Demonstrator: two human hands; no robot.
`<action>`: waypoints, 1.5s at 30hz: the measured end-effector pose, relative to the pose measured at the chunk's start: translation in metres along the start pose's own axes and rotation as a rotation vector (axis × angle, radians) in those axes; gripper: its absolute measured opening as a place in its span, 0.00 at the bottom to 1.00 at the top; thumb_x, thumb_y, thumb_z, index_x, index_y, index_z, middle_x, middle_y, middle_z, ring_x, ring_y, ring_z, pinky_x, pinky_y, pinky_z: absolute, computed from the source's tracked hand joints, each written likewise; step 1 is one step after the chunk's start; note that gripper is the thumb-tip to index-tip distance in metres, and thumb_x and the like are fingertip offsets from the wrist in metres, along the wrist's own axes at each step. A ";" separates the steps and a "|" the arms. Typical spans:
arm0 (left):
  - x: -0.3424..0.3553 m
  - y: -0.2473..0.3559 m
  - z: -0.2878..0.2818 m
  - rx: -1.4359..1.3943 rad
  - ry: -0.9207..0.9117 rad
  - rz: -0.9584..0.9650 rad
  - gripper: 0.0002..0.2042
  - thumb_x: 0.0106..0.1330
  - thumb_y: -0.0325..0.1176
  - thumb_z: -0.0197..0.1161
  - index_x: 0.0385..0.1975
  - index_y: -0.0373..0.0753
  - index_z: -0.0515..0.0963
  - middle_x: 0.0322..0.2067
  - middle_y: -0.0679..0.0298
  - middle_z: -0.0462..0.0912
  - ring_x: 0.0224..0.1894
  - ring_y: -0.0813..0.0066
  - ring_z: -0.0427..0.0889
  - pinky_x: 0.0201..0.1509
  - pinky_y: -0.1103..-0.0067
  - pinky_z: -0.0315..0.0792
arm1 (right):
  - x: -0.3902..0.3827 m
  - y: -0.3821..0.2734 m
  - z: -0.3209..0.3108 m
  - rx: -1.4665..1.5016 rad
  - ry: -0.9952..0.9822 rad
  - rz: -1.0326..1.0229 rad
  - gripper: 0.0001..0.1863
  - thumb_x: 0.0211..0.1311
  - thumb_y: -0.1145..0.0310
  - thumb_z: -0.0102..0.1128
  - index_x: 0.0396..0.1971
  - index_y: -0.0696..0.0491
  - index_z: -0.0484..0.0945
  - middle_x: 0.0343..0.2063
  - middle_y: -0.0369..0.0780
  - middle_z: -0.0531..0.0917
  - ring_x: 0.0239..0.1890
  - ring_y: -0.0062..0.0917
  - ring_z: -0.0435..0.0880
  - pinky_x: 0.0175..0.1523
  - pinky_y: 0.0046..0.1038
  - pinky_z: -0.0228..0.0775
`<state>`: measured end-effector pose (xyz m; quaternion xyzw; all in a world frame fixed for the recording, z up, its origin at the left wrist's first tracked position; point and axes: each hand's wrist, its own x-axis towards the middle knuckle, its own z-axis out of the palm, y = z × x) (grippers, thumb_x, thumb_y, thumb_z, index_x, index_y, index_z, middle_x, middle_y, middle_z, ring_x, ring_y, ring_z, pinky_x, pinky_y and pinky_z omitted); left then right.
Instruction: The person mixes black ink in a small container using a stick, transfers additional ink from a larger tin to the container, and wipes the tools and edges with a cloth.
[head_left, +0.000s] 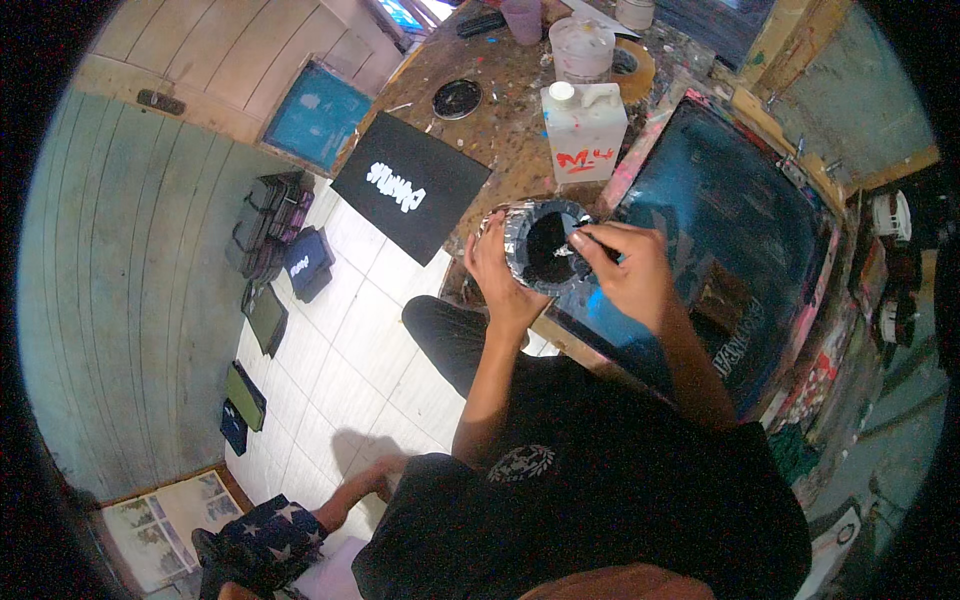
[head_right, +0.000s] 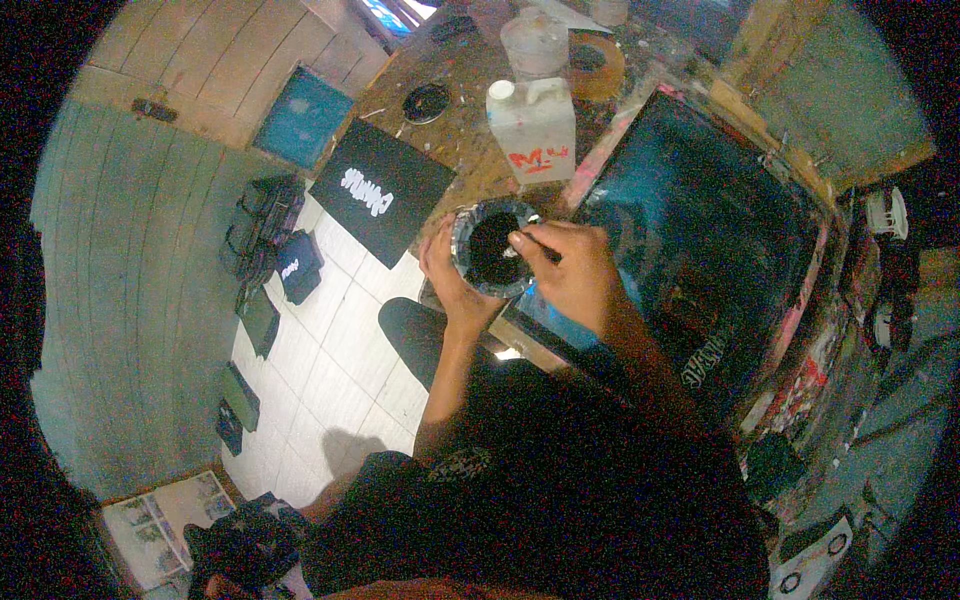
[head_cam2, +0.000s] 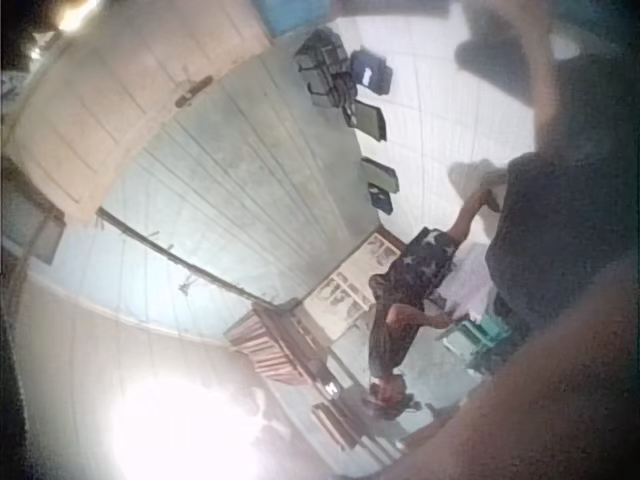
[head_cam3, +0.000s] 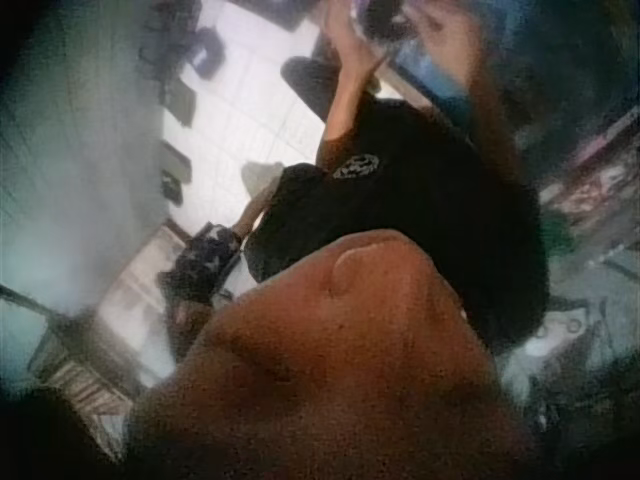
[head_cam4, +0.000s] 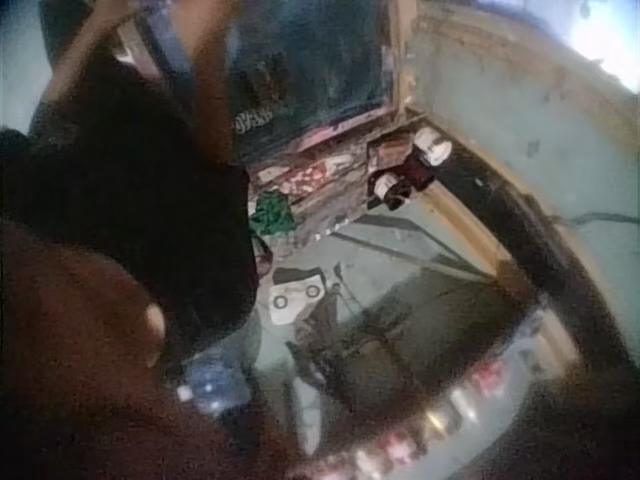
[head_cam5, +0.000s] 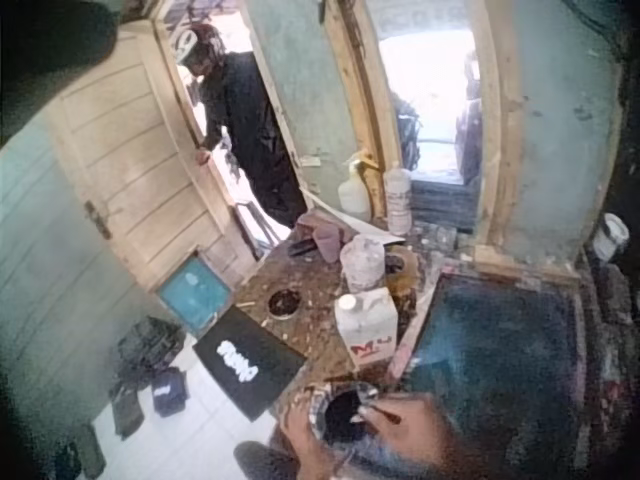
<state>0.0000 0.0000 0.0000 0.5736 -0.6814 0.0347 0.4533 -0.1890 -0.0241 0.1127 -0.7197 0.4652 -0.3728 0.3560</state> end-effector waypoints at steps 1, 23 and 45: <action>0.001 0.001 0.000 -0.010 0.013 0.001 0.53 0.44 0.48 0.80 0.70 0.34 0.59 0.67 0.51 0.70 0.70 0.56 0.68 0.75 0.56 0.48 | 0.001 -0.003 -0.001 0.042 0.101 0.016 0.08 0.64 0.71 0.66 0.40 0.58 0.86 0.35 0.50 0.87 0.37 0.39 0.88 0.43 0.35 0.79; 0.011 0.003 -0.003 -0.114 -0.020 -0.128 0.53 0.35 0.49 0.84 0.65 0.36 0.66 0.61 0.53 0.75 0.67 0.56 0.71 0.73 0.55 0.50 | 0.006 -0.002 0.000 -0.243 0.080 -0.132 0.11 0.62 0.65 0.68 0.38 0.58 0.85 0.35 0.47 0.86 0.38 0.43 0.85 0.46 0.38 0.76; -0.013 -0.018 0.018 -0.497 0.008 -0.430 0.53 0.33 0.51 0.84 0.64 0.35 0.67 0.56 0.52 0.76 0.63 0.50 0.72 0.72 0.54 0.53 | 0.079 0.007 0.231 -0.713 -0.416 -0.371 0.40 0.64 0.49 0.61 0.66 0.62 0.66 0.64 0.61 0.68 0.66 0.55 0.66 0.67 0.52 0.60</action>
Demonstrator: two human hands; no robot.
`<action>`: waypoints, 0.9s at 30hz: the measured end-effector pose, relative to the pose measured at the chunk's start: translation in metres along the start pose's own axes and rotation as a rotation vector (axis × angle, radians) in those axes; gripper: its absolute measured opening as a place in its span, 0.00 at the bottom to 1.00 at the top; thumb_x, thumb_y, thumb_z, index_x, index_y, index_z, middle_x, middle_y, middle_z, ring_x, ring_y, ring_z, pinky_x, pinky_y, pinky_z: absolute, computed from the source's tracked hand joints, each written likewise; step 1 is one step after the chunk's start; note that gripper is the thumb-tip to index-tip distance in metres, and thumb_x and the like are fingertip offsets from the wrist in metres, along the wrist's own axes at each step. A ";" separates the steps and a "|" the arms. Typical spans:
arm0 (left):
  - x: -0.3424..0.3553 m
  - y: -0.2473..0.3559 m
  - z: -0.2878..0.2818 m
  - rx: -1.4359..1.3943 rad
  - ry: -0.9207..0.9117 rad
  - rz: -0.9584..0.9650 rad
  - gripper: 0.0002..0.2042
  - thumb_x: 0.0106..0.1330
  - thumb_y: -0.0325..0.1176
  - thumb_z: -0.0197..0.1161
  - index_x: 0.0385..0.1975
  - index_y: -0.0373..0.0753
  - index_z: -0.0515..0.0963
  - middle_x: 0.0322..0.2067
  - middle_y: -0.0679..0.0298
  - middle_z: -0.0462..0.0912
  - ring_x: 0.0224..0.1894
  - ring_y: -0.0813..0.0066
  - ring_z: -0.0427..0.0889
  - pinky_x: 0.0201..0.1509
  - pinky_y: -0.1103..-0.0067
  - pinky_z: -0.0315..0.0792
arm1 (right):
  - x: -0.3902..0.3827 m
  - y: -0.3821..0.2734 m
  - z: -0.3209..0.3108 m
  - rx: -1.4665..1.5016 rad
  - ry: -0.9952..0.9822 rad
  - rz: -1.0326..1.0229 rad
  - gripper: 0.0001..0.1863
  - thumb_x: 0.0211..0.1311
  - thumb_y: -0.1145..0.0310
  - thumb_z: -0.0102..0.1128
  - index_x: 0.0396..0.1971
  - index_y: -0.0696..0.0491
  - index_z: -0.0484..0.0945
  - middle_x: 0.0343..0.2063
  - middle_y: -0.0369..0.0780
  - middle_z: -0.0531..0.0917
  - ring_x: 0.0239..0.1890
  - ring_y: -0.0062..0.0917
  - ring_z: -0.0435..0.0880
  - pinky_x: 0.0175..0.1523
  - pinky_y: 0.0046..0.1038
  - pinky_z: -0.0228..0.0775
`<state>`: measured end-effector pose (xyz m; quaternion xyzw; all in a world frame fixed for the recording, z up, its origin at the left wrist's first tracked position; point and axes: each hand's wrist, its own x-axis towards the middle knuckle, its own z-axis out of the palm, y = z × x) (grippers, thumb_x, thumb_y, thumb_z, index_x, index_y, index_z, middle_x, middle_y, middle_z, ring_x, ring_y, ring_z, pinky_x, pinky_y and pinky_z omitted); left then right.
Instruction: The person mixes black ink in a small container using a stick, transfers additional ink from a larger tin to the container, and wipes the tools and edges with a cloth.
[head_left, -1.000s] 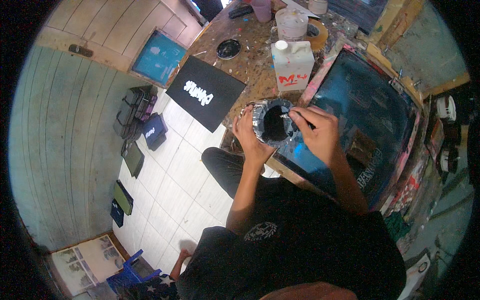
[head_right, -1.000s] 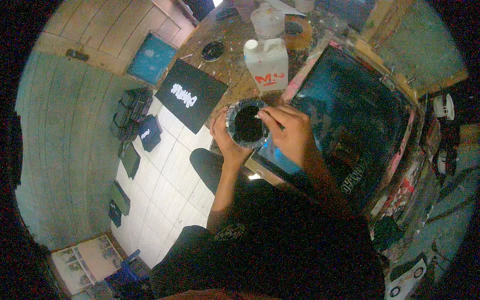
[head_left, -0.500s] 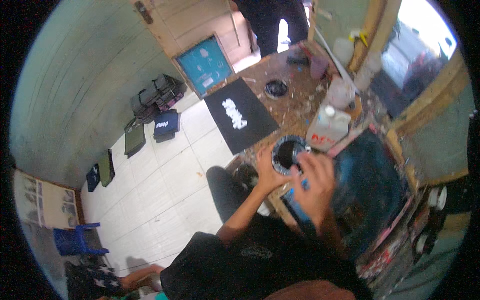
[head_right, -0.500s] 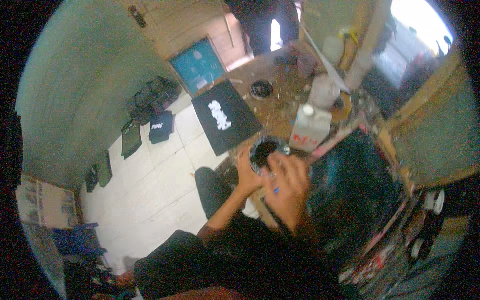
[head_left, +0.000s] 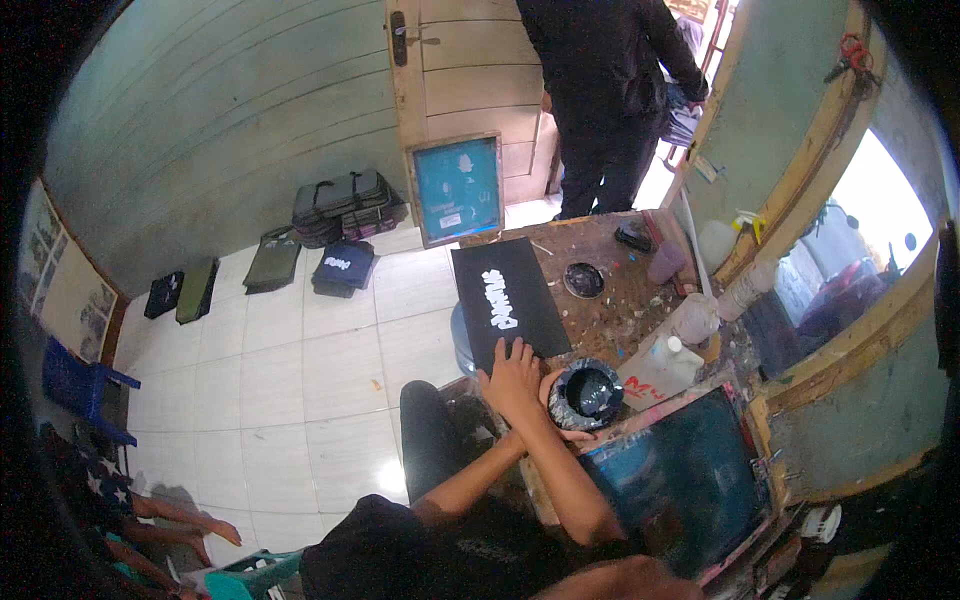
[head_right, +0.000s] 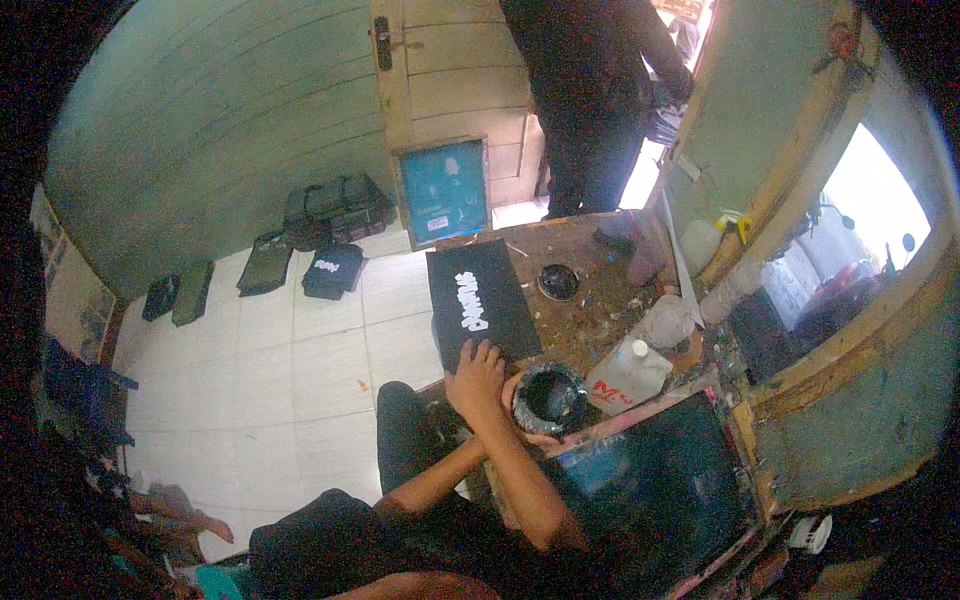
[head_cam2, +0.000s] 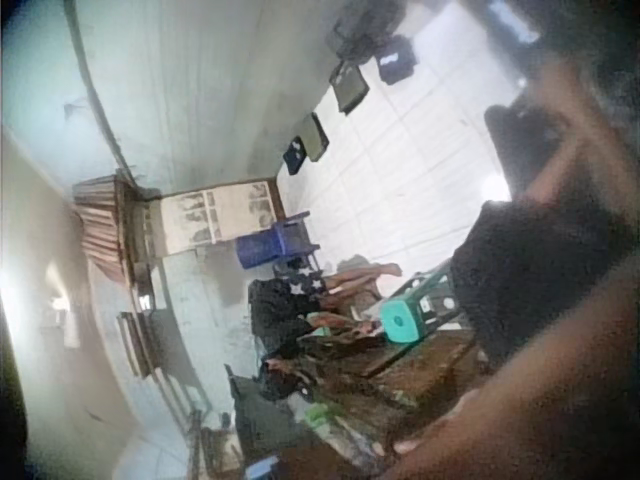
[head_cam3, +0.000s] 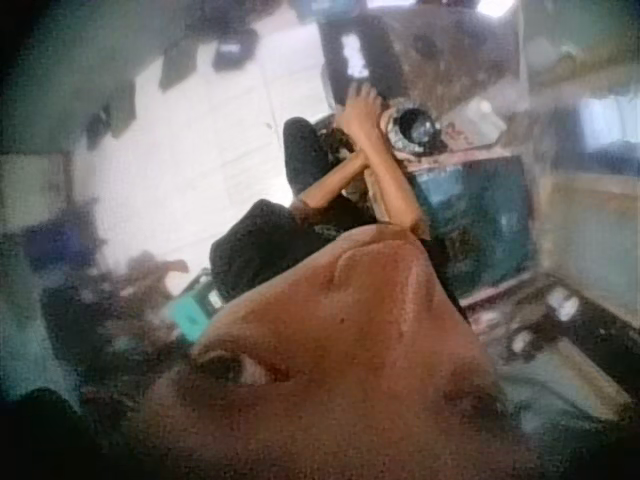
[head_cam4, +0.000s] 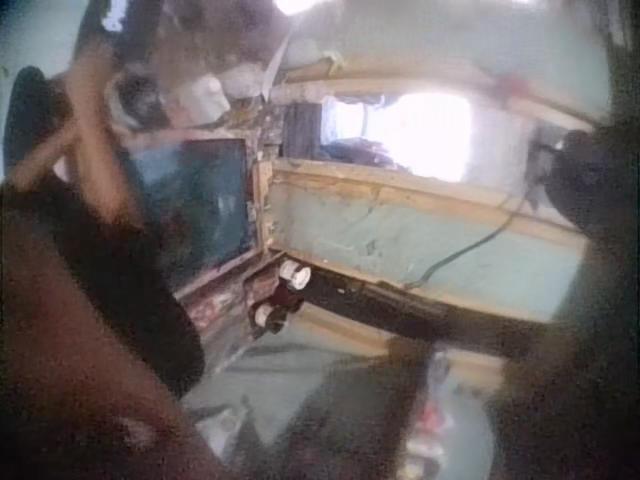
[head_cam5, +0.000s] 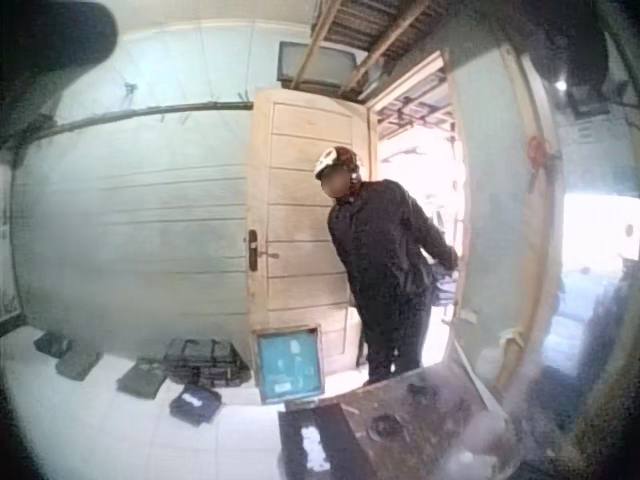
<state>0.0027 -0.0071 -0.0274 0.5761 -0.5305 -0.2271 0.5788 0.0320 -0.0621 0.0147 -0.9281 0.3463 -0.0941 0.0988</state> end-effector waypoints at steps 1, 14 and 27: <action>0.002 -0.001 0.002 -0.015 -0.007 -0.001 0.53 0.33 0.51 0.84 0.64 0.35 0.67 0.56 0.52 0.76 0.63 0.50 0.71 0.72 0.54 0.53 | 0.002 0.002 0.004 -0.014 -0.001 -0.006 0.40 0.64 0.49 0.61 0.66 0.62 0.66 0.64 0.61 0.68 0.66 0.55 0.66 0.67 0.52 0.60; 0.005 -0.010 -0.002 -0.090 -0.044 -0.034 0.53 0.34 0.51 0.84 0.64 0.35 0.67 0.57 0.52 0.75 0.63 0.49 0.71 0.72 0.55 0.54 | 0.010 0.009 0.016 -0.128 -0.183 0.058 0.45 0.68 0.39 0.51 0.70 0.63 0.62 0.67 0.64 0.63 0.69 0.59 0.62 0.72 0.53 0.52; 0.002 -0.012 -0.005 -0.127 -0.043 -0.073 0.53 0.35 0.51 0.84 0.65 0.36 0.67 0.58 0.52 0.75 0.64 0.49 0.71 0.72 0.56 0.56 | 0.005 0.014 0.030 -0.204 -0.164 0.031 0.48 0.67 0.36 0.50 0.70 0.65 0.61 0.68 0.65 0.62 0.70 0.60 0.61 0.73 0.52 0.50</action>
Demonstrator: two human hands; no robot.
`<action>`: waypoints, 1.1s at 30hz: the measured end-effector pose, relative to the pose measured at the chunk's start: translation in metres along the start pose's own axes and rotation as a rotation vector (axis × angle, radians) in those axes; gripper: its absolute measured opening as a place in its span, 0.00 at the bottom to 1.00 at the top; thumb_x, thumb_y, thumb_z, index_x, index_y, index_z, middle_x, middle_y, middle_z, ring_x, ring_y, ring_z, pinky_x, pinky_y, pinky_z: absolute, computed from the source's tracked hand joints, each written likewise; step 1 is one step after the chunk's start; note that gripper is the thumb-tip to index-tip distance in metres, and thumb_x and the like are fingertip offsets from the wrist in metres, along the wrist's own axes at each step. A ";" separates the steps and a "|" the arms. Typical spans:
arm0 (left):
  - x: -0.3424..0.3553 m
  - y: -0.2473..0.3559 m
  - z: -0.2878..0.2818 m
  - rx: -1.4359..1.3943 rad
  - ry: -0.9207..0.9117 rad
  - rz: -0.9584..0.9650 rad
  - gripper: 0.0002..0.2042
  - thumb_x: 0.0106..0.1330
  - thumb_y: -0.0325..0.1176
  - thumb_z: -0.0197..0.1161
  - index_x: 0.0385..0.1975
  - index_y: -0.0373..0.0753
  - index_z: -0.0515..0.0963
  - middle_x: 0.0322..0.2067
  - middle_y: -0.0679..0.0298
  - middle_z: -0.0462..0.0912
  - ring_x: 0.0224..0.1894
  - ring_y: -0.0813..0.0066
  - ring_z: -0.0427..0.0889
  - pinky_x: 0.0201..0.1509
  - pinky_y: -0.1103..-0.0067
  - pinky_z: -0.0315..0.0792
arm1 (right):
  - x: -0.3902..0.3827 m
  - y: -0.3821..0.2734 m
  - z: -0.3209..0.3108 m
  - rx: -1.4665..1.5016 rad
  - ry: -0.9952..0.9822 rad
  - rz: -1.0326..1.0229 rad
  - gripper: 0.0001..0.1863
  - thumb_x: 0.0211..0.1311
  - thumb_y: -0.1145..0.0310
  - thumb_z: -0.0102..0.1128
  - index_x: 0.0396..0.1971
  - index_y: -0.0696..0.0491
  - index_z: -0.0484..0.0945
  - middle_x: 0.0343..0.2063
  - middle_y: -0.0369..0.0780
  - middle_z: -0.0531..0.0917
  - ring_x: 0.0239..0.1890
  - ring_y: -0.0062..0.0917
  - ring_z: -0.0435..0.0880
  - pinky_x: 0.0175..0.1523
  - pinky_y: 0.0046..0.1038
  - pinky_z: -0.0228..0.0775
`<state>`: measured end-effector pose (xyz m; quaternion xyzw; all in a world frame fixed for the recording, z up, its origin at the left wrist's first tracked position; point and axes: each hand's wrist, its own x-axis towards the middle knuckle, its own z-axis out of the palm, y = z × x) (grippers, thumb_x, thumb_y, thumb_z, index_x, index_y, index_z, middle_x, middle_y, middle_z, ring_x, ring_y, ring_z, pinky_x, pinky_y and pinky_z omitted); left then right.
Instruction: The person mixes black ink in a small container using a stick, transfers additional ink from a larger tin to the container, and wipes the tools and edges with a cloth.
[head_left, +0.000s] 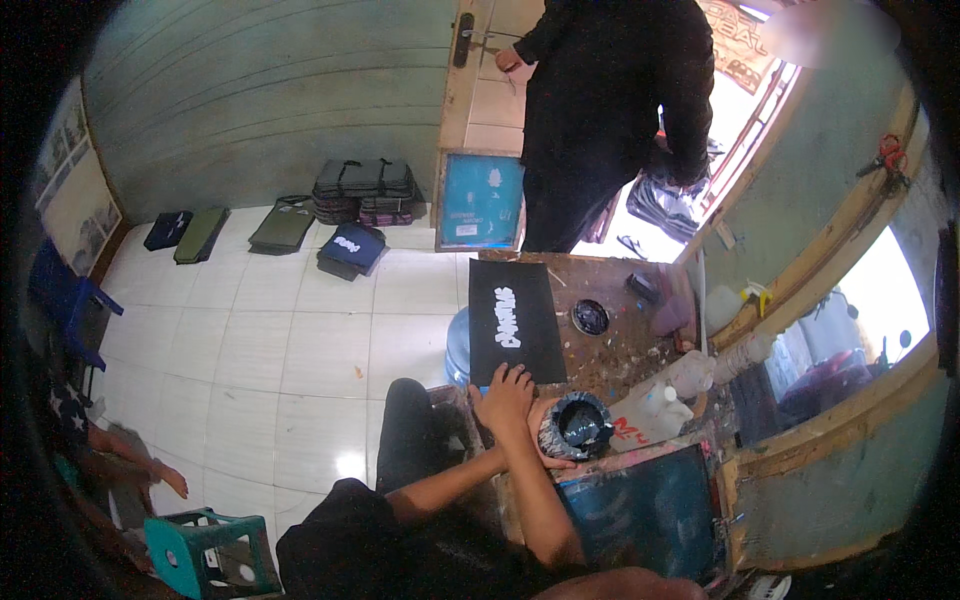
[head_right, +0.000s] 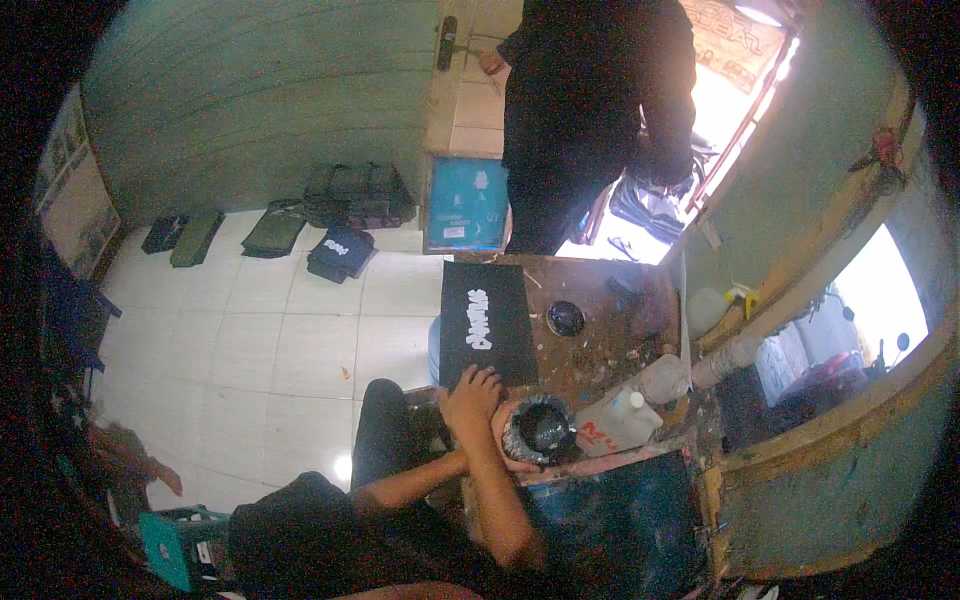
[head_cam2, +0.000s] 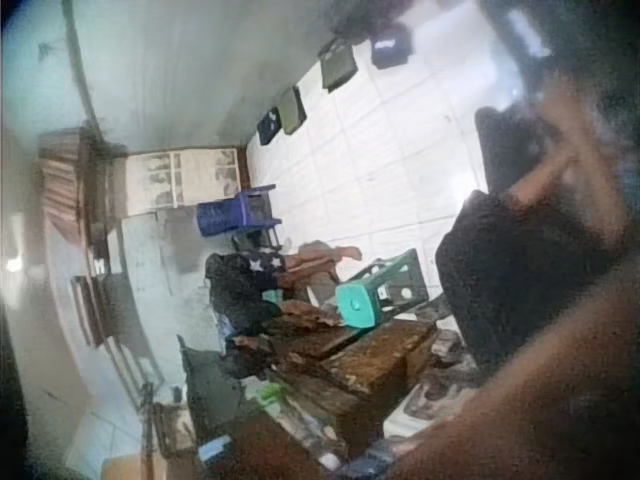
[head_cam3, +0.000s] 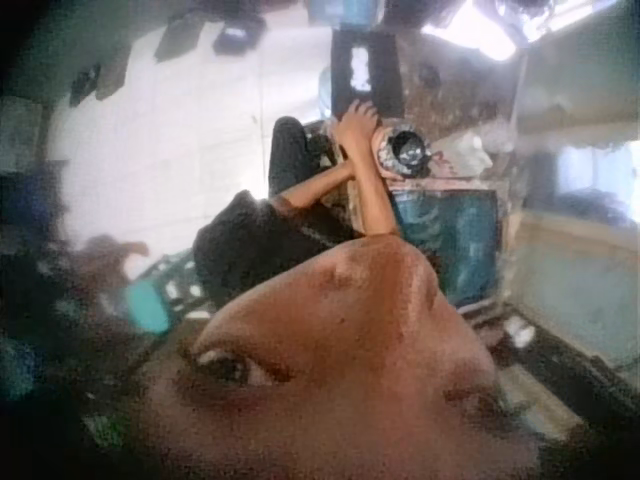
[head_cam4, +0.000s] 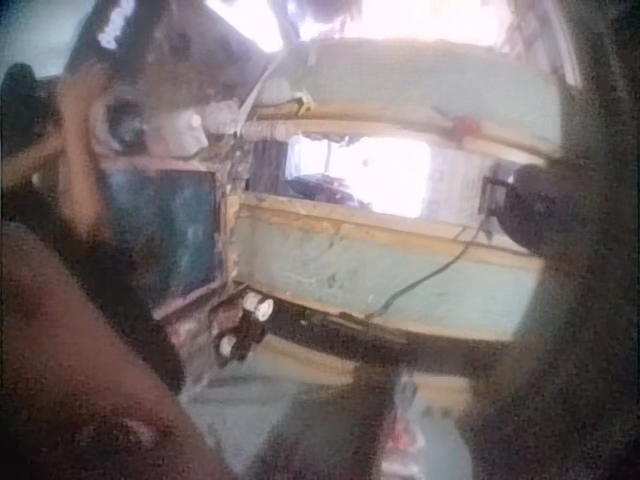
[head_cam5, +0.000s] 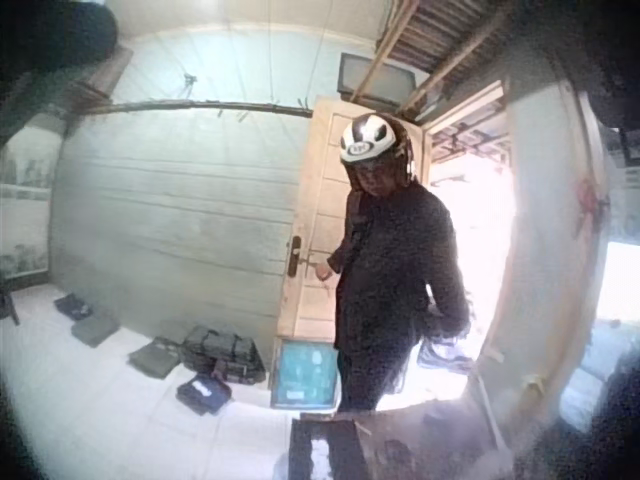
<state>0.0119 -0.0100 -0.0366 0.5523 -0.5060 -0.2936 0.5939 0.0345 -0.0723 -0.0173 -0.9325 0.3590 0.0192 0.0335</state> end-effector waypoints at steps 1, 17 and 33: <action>-0.001 0.000 0.001 0.000 0.002 0.002 0.53 0.35 0.51 0.84 0.65 0.36 0.67 0.58 0.52 0.75 0.64 0.49 0.71 0.72 0.56 0.56 | 0.001 0.000 0.001 -0.005 0.004 -0.012 0.48 0.67 0.36 0.50 0.70 0.65 0.61 0.68 0.65 0.62 0.70 0.60 0.61 0.73 0.52 0.50; 0.000 -0.004 0.003 -0.039 0.016 -0.003 0.53 0.36 0.50 0.84 0.65 0.36 0.66 0.60 0.51 0.74 0.64 0.49 0.70 0.72 0.57 0.57 | 0.003 0.001 0.003 -0.063 0.021 -0.011 0.49 0.67 0.34 0.48 0.67 0.67 0.62 0.67 0.66 0.63 0.69 0.59 0.62 0.73 0.51 0.51; 0.002 -0.004 0.002 -0.032 0.048 0.002 0.52 0.37 0.50 0.84 0.66 0.37 0.66 0.61 0.51 0.73 0.65 0.49 0.70 0.71 0.57 0.58 | 0.002 0.003 0.005 -0.071 0.064 -0.032 0.48 0.65 0.35 0.52 0.67 0.67 0.64 0.66 0.65 0.66 0.68 0.59 0.65 0.71 0.50 0.55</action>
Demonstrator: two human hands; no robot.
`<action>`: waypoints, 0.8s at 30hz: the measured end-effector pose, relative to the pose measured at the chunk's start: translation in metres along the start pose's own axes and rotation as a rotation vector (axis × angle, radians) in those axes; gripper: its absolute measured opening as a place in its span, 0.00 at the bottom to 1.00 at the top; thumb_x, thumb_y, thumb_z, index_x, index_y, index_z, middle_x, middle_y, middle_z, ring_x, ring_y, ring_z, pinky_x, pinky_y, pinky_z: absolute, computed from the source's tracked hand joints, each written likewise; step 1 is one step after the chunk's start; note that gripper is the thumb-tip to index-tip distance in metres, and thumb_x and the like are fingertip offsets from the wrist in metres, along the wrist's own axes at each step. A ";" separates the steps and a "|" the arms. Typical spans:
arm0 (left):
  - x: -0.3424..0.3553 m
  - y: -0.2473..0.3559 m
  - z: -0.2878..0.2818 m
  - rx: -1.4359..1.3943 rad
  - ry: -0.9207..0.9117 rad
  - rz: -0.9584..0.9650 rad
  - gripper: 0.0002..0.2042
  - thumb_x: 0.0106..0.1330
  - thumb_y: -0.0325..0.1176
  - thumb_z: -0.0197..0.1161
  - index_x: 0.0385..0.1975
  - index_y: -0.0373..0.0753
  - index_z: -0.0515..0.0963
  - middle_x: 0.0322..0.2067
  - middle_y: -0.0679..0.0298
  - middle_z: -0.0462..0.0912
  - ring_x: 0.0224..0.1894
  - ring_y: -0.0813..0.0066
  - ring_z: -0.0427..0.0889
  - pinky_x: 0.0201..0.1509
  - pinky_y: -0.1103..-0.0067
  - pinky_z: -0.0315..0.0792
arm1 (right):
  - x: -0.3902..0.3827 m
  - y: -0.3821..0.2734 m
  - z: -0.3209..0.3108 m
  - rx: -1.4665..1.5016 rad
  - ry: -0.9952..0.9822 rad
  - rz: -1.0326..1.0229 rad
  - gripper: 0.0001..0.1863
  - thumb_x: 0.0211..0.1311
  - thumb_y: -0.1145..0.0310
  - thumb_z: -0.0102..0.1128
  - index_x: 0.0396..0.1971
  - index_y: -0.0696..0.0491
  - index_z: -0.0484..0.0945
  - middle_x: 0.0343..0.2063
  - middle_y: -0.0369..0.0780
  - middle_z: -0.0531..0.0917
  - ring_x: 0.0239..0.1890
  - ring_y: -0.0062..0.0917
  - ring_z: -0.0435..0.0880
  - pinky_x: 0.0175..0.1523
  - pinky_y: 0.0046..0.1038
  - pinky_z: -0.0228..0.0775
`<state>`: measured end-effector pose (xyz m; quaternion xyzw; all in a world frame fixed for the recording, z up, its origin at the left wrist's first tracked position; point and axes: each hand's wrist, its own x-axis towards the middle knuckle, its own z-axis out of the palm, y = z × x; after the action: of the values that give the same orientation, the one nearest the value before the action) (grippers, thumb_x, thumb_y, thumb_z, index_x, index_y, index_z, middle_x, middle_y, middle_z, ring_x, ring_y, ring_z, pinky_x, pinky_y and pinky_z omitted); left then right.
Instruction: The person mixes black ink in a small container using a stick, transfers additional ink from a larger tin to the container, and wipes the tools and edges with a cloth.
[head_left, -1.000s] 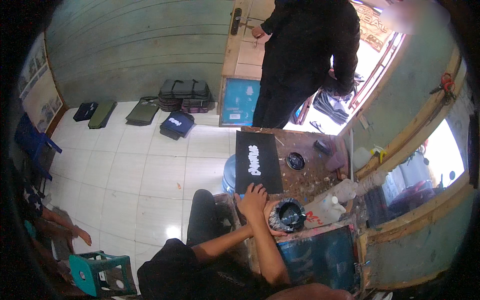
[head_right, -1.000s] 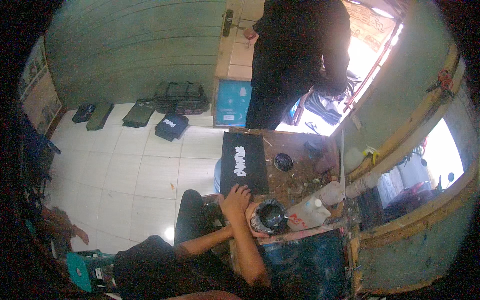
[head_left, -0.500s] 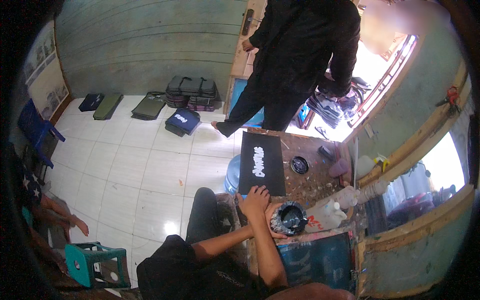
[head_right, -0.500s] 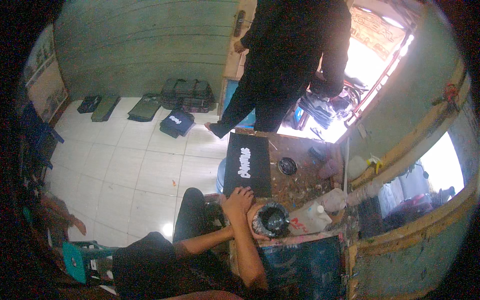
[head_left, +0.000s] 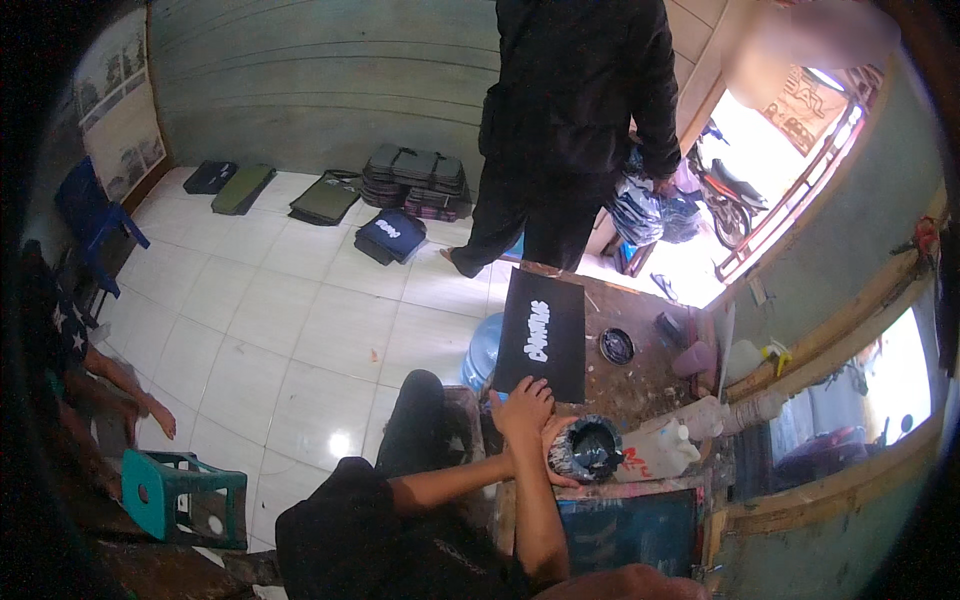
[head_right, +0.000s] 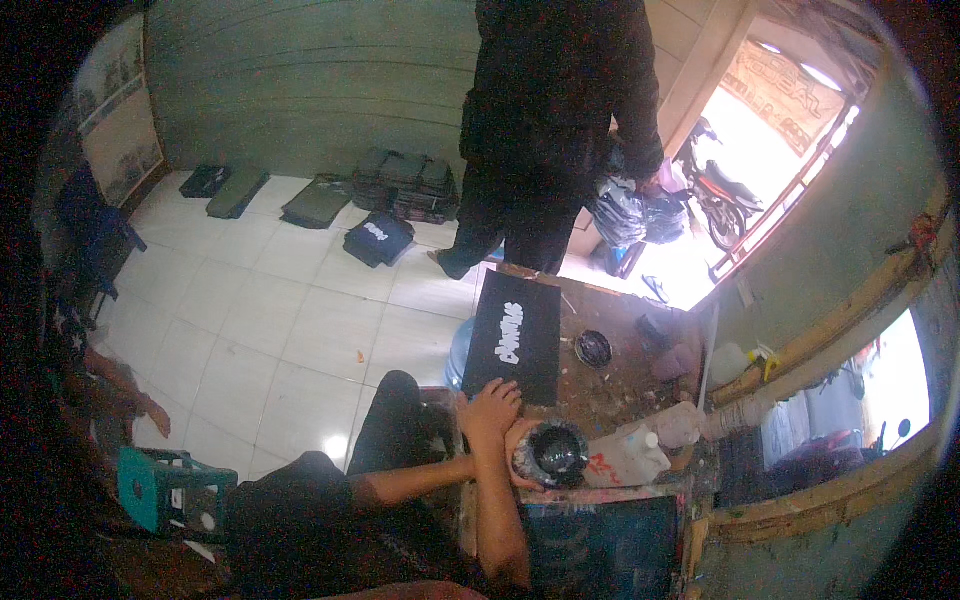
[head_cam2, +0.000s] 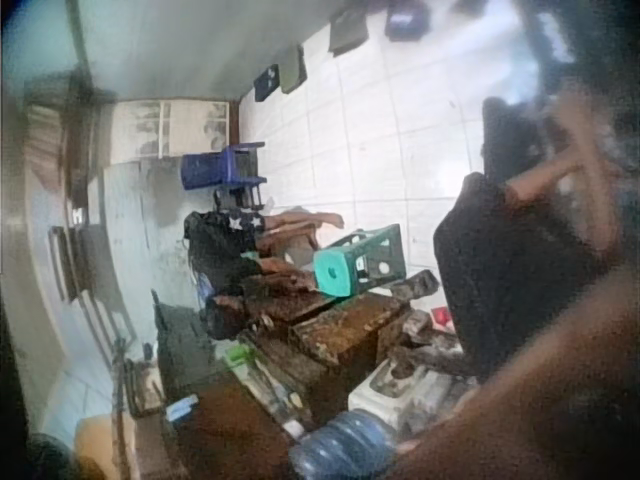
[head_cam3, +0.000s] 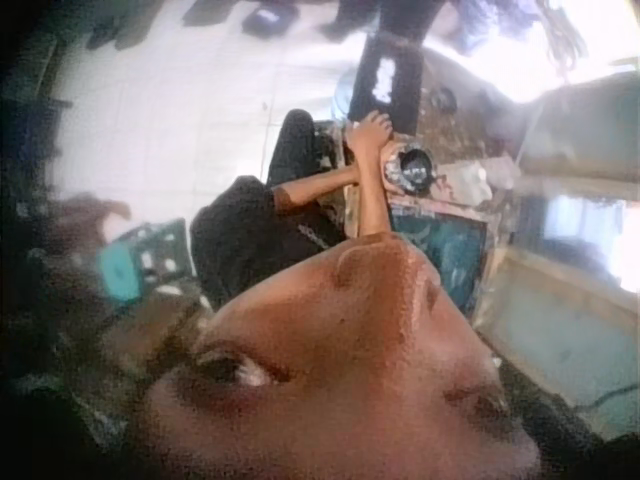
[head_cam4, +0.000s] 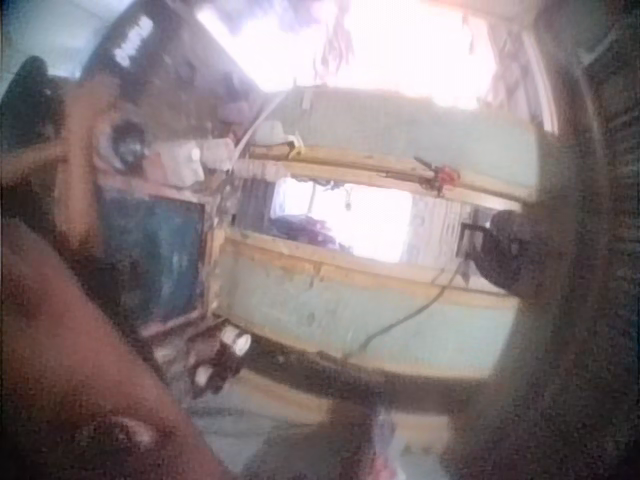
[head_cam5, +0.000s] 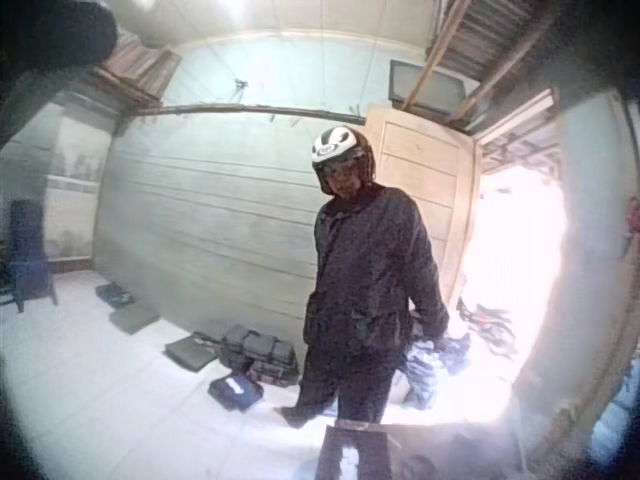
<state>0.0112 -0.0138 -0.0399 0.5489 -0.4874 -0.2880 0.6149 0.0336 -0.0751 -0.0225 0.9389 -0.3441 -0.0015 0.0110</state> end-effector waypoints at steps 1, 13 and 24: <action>0.001 0.000 0.000 -0.003 0.000 -0.001 0.52 0.37 0.50 0.84 0.66 0.37 0.65 0.61 0.51 0.73 0.65 0.49 0.70 0.71 0.57 0.58 | 0.000 0.001 0.000 -0.001 0.001 -0.004 0.48 0.65 0.35 0.52 0.67 0.67 0.64 0.66 0.65 0.66 0.68 0.59 0.65 0.71 0.50 0.55; 0.006 0.000 0.006 -0.001 -0.013 0.021 0.52 0.38 0.49 0.83 0.66 0.37 0.65 0.62 0.50 0.72 0.65 0.49 0.70 0.71 0.58 0.59 | -0.001 0.012 0.002 -0.020 -0.022 0.022 0.49 0.64 0.35 0.53 0.66 0.68 0.64 0.66 0.66 0.65 0.68 0.60 0.64 0.72 0.50 0.54; 0.013 0.011 0.005 0.068 -0.006 0.085 0.52 0.38 0.49 0.83 0.67 0.37 0.65 0.63 0.50 0.72 0.66 0.49 0.70 0.71 0.58 0.60 | -0.110 0.027 -0.199 0.517 0.417 -0.157 0.25 0.63 0.58 0.67 0.53 0.60 0.79 0.52 0.52 0.82 0.58 0.44 0.80 0.64 0.44 0.66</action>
<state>0.0098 -0.0249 -0.0259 0.5476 -0.5217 -0.2466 0.6059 -0.0656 -0.0203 0.1765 0.9143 -0.2502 0.2769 -0.1575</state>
